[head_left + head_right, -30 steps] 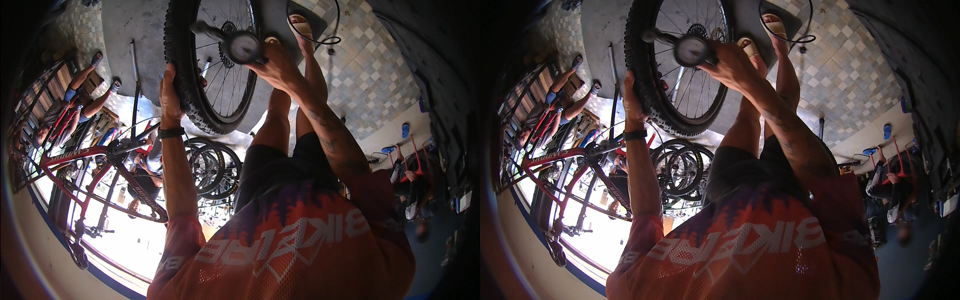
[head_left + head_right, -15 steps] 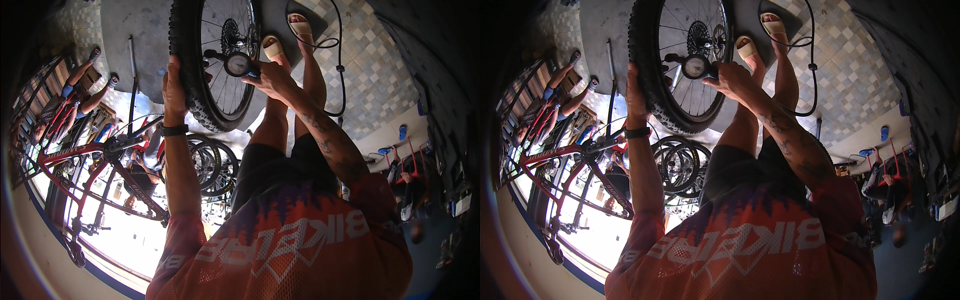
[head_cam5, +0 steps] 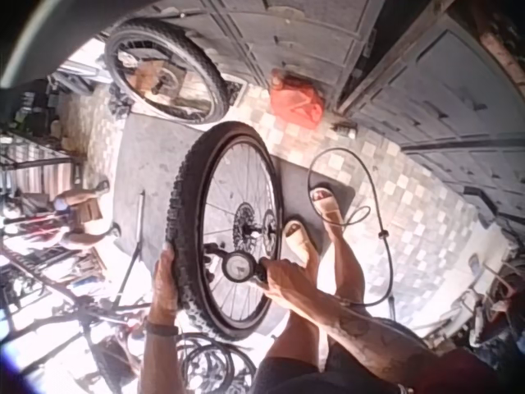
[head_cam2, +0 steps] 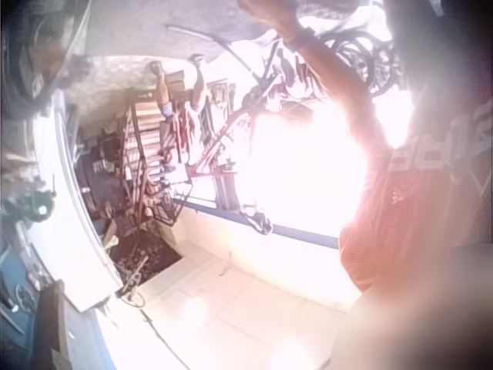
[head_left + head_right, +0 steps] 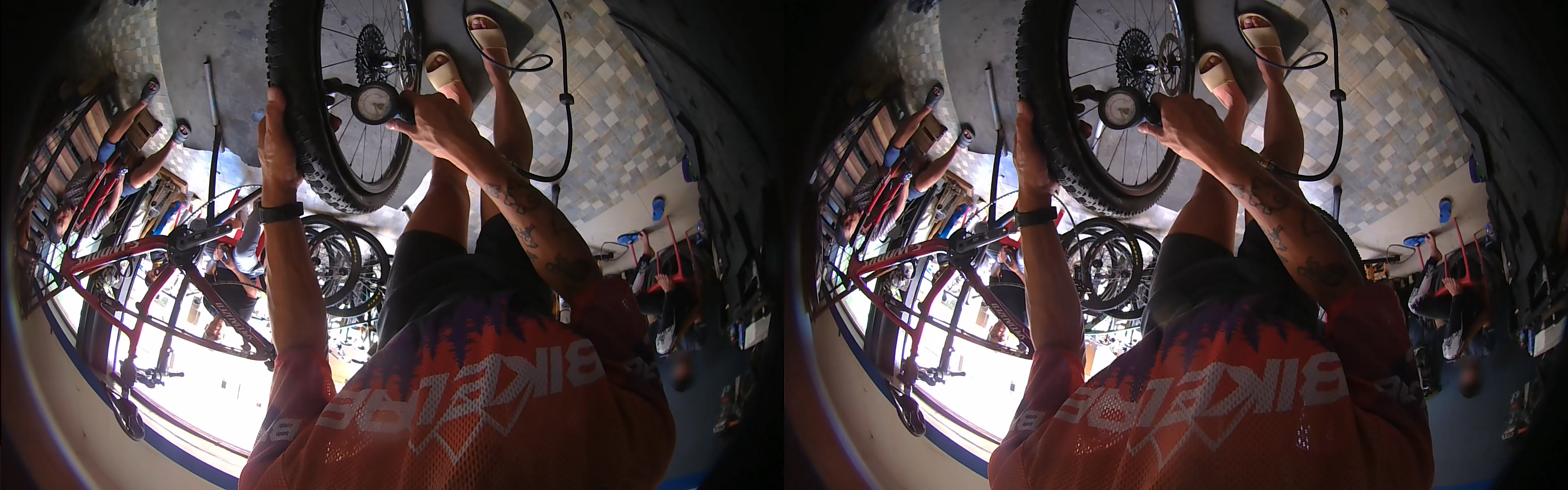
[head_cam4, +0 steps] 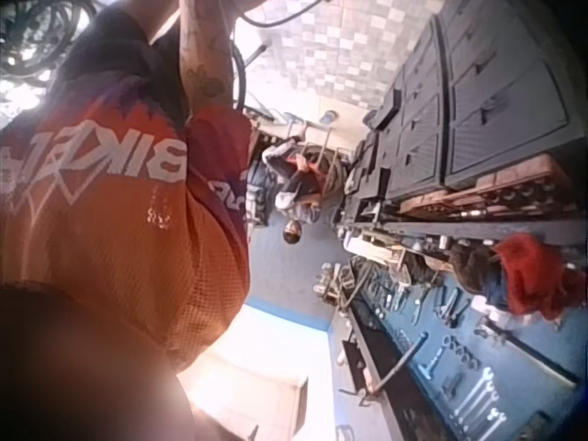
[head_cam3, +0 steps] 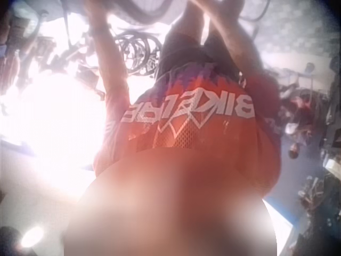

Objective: The person removes a bicycle tire from a wheel, retrieves a floor pump, and inflates the tire using the pump. They then remove the tire again and place it on the floor.

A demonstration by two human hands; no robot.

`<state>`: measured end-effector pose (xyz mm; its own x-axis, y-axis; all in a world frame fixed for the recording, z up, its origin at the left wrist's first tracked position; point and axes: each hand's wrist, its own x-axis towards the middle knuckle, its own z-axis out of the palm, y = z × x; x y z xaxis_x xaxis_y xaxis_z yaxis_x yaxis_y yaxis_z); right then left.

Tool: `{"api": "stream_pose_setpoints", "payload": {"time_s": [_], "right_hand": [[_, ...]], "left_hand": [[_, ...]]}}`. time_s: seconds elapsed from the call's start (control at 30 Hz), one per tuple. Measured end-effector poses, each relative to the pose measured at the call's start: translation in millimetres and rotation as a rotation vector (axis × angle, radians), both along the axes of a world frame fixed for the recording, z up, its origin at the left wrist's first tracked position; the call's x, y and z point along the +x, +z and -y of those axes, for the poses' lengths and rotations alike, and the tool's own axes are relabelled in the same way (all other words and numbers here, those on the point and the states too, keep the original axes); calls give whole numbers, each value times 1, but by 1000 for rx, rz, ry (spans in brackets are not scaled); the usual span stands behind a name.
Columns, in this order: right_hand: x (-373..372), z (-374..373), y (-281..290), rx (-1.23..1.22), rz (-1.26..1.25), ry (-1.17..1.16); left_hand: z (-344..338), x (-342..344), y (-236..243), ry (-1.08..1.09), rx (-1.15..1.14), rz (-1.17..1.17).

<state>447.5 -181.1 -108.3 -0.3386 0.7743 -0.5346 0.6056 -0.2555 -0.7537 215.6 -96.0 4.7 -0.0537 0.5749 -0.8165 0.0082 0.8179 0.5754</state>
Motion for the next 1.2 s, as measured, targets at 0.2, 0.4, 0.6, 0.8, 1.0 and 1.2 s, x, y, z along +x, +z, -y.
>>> {"api": "stream_pose_setpoints", "payload": {"time_s": [0.2, 0.4, 0.6, 0.8, 1.0, 1.2], "right_hand": [[1, 1, 8, 105, -41, -88], [4, 9, 16, 194, 36, -68], [8, 15, 28, 249, 63, -100], [6, 15, 34, 176, 133, -24], [6, 14, 34, 145, 144, 4], [4, 17, 30, 259, 148, -41]], "left_hand": [[1, 2, -1, 25, 22, 24], [4, 2, -5, 17, 35, -24], [14, 2, -13, 5, 75, -82], [16, 5, -21, 62, 137, 11], [13, 3, -18, 23, 112, -21], [13, 2, -14, 36, 65, -34]]}}
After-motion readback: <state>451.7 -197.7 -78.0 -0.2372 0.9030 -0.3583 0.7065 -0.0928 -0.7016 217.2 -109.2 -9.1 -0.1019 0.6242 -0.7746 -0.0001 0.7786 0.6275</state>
